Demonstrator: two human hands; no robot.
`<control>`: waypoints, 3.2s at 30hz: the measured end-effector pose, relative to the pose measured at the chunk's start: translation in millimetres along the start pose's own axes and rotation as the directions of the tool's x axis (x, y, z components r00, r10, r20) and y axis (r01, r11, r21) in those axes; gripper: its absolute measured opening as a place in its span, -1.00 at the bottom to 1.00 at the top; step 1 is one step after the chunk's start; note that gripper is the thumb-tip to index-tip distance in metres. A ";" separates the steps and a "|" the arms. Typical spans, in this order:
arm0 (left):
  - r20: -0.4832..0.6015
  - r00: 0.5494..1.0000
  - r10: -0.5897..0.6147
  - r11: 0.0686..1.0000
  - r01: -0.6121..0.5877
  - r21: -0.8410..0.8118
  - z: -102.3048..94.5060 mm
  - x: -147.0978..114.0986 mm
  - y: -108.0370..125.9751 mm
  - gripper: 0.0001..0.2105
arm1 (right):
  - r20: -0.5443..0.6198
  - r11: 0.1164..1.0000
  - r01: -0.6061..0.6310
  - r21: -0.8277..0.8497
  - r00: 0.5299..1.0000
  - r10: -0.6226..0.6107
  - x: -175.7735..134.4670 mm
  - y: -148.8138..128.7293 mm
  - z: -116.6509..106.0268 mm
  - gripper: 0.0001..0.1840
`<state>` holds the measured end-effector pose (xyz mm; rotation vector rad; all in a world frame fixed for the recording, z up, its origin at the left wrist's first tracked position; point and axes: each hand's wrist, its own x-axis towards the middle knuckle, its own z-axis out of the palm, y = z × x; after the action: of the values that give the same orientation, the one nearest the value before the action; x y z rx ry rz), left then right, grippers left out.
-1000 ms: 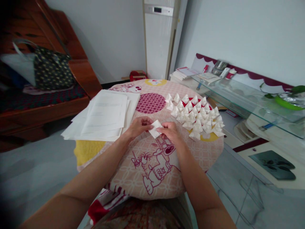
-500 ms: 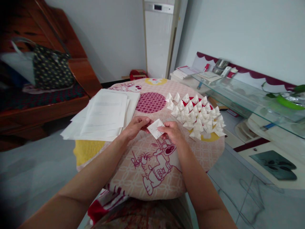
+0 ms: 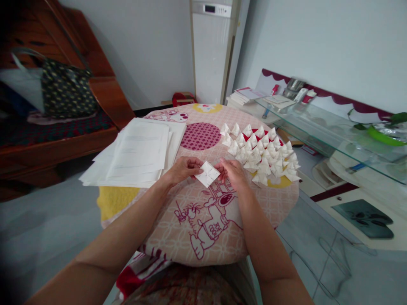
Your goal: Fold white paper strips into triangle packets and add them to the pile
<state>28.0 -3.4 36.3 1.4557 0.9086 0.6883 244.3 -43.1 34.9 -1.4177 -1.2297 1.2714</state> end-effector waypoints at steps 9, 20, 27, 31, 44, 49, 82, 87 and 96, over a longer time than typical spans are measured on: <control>-0.074 0.997 0.017 0.951 0.006 0.309 0.3 2.0 -4.8 -0.83 | -0.121 0.948 0.136 -0.289 0.977 -0.177 3.1 7.4 -3.4 -0.74; -0.105 0.971 0.217 0.606 -0.049 0.794 7.9 2.6 -12.6 -0.72 | 0.049 0.618 0.224 -0.754 0.957 -0.287 0.7 1.8 20.9 -0.91; 0.003 0.980 0.197 0.619 -0.127 0.775 10.3 2.3 -9.6 -0.93 | 0.128 0.615 0.281 -0.737 0.951 -0.282 4.2 3.6 16.7 -0.91; 0.001 0.983 0.184 0.573 -0.108 0.812 11.7 2.4 -7.0 -0.93 | 0.177 0.565 0.337 -0.753 0.931 -0.320 5.6 6.0 15.7 -0.88; -0.125 0.992 0.029 0.474 0.096 0.875 18.2 4.6 -1.2 -0.80 | 0.158 0.493 0.269 -0.827 0.954 -0.256 7.3 0.6 22.6 -0.82; -0.151 0.989 0.001 0.472 0.133 0.871 19.0 4.9 2.8 -0.79 | 0.146 0.483 0.239 -0.842 0.964 -0.223 7.0 -1.6 24.3 -0.82; -0.161 0.987 -0.029 0.428 0.158 0.890 19.2 14.2 3.1 -0.76 | 0.043 0.552 0.135 -0.823 0.983 -0.177 8.9 -4.4 28.6 -0.91; -0.161 0.987 -0.003 0.456 0.145 0.878 17.7 14.8 -1.8 -0.79 | -0.016 0.540 0.076 -0.839 0.986 -0.165 7.6 -7.1 30.2 -0.94; -0.175 0.985 -0.004 0.470 0.156 0.869 19.5 11.8 -0.2 -0.78 | -0.050 0.540 0.019 -0.841 0.992 -0.112 9.1 -9.0 21.4 -0.93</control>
<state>50.5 -3.6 33.0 2.2789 1.5897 0.2013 221.9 -33.1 39.6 -2.0340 -1.9437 0.4808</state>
